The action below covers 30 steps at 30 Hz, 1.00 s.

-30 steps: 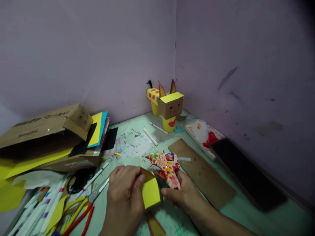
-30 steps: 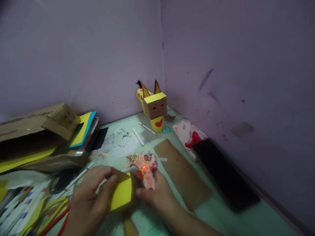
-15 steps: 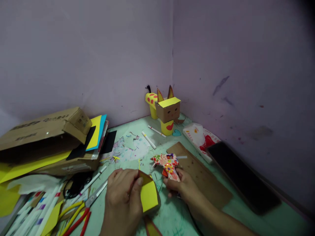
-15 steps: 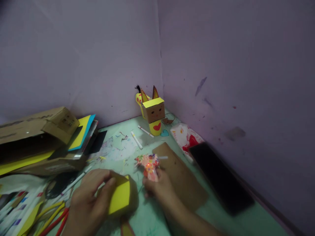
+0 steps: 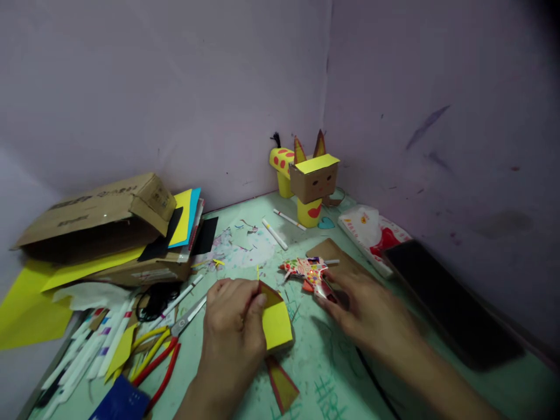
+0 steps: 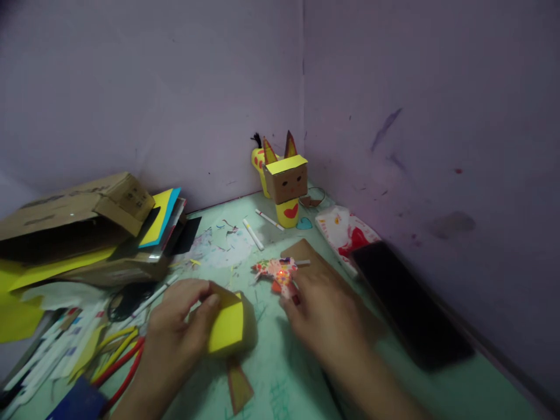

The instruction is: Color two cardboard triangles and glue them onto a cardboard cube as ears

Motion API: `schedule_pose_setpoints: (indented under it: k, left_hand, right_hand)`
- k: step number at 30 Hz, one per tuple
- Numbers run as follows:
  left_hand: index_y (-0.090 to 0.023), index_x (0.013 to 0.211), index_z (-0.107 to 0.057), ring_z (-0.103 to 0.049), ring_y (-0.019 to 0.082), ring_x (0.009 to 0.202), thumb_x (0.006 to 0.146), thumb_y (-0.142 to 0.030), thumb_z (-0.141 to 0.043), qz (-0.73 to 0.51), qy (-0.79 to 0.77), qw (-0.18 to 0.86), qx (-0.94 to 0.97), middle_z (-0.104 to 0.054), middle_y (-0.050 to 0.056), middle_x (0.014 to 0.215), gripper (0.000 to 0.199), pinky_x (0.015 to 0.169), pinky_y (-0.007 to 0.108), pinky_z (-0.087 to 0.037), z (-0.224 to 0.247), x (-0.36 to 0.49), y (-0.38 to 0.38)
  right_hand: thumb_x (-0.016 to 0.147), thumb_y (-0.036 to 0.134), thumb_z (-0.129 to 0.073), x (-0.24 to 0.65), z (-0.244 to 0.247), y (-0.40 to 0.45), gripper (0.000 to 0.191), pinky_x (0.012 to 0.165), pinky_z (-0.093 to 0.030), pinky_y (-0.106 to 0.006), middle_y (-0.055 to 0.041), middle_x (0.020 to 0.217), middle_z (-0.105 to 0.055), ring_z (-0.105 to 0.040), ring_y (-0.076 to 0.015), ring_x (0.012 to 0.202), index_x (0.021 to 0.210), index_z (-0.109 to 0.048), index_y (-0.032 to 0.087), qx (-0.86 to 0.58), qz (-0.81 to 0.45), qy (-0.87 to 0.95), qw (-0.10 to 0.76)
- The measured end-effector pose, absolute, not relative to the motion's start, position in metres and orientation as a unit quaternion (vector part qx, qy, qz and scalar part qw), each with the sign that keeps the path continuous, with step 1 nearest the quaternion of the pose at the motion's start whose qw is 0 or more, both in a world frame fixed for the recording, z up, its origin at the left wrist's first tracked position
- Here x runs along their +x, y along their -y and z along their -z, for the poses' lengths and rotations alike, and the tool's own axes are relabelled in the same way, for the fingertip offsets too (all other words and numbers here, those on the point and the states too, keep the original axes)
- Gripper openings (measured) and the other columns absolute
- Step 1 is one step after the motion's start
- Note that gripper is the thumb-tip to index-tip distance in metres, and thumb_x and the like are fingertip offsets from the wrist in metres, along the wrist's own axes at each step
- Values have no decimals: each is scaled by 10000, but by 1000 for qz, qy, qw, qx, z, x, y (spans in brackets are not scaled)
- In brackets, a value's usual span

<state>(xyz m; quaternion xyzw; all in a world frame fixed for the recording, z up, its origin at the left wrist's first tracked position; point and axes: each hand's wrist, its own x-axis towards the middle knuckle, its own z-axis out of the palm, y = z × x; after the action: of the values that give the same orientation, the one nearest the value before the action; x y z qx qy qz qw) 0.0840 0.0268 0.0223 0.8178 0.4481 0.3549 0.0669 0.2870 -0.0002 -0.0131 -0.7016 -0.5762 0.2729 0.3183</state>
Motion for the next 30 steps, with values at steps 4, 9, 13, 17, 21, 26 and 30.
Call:
schedule_pose_setpoints:
  k: [4,9,13,17,21,26,30]
  left_hand:
    - [-193,769,-543,-557,142,709,833,-134,-474,-363,-444,52,818,-623,-14,732,111,713,312,-395,-23,84,-27]
    - [-197,799,-545,-555,147,703,832,-148,-479,-355,-447,55,819,-615,-13,742,88,711,320,-412,-19,83,-29]
    - [-202,817,-554,-561,162,726,816,-167,-490,-345,-461,74,814,-613,-11,758,72,722,338,-425,-20,83,-30]
    - [-205,785,-583,-578,177,726,796,-205,-504,-332,-487,120,799,-628,-7,743,80,702,341,-434,-24,82,-31]
    - [-213,767,-614,-583,179,722,776,-223,-535,-314,-499,167,790,-648,-10,744,81,687,335,-425,-25,79,-34]
    - [-198,712,-604,-549,169,709,797,-186,-509,-288,-471,177,815,-612,-13,693,129,717,347,-388,-28,79,-36]
    - [-177,667,-552,-498,154,649,813,-150,-474,-277,-448,141,839,-531,-17,626,168,755,384,-360,-29,79,-35]
  right_hand:
    - [626,246,-771,267,19,1,965,1038,-335,-438,-147,1416,-421,-406,-288,1278,1443,-261,188,-531,-357,639,427]
    - [503,268,-872,246,26,-8,1253,1070,-263,-480,-138,1435,-387,-344,-305,1305,1484,-95,206,-472,-454,666,357]
    - [546,195,-826,242,27,-10,1193,1025,-318,-488,-121,1337,-477,-472,-308,1189,1484,-91,230,-471,-491,643,352]
    - [555,182,-816,241,29,-9,1188,972,-384,-453,-116,1307,-481,-497,-303,1155,1485,-78,242,-451,-510,628,377]
    - [557,194,-823,241,33,-9,1184,952,-403,-442,-115,1298,-492,-501,-303,1149,1484,-88,264,-442,-510,626,390]
    - [548,205,-827,241,34,-10,1159,943,-412,-436,-138,1307,-491,-506,-311,1147,1478,-136,217,-447,-503,628,392]
    - [527,174,-828,240,34,-10,1142,935,-421,-412,-116,1279,-513,-503,-310,1152,1468,-184,233,-450,-487,635,397]
